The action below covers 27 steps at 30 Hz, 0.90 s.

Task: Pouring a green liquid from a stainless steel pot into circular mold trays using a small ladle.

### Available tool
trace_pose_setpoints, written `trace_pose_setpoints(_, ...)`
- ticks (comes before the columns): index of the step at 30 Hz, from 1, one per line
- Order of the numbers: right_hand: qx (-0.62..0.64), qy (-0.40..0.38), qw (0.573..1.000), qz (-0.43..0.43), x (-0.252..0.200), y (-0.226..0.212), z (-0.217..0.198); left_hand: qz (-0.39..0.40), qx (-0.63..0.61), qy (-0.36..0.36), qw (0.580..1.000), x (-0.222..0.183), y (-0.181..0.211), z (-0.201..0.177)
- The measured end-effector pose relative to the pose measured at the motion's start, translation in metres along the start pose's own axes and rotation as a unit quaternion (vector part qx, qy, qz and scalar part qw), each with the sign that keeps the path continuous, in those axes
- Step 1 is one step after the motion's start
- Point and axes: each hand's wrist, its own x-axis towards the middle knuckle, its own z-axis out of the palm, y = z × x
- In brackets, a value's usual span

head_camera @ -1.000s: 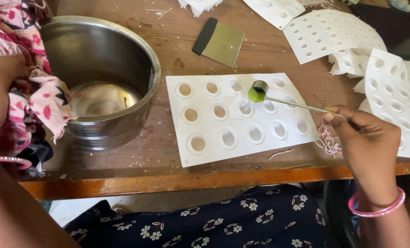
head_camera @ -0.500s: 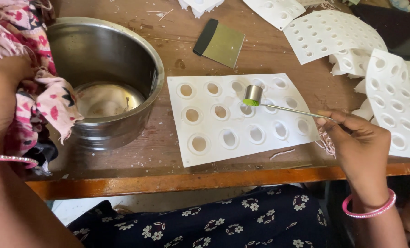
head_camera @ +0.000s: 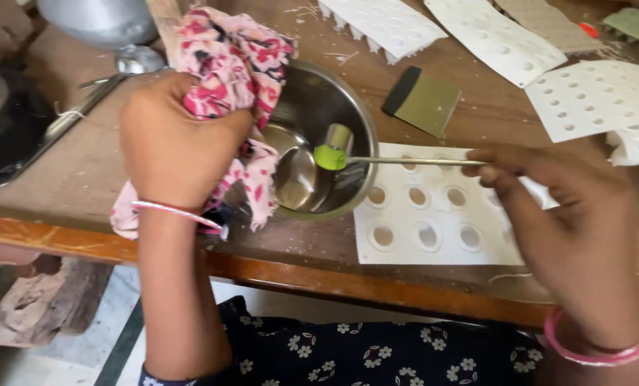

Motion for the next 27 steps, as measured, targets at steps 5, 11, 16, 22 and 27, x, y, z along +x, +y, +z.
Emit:
trace_pose_setpoints(5,-0.082,-0.038,0.988,-0.125,0.014,-0.030,0.056,0.030,0.019,-0.016,0.999,-0.003,0.005,-0.001)
trace_pose_setpoints(11,-0.145,-0.044,0.976,-0.158,0.017,-0.033,0.078,0.074,0.062,-0.008,0.995,-0.006,0.008,0.003)
trace_pose_setpoints(16,-0.065,-0.061,0.990,-0.107,0.022,-0.025,0.075,0.056,0.053,-0.014,0.997,-0.007,0.015,0.002)
trace_pose_setpoints(22,0.174,-0.096,0.972,0.127,0.024,-0.001,0.068,0.008,0.069,-0.011,0.998,-0.006,0.015,0.000)
trace_pose_setpoints(27,0.238,-0.106,0.937,0.232,0.024,0.024,0.057,-0.017,0.103,0.004,0.995,-0.005,0.011,0.001)
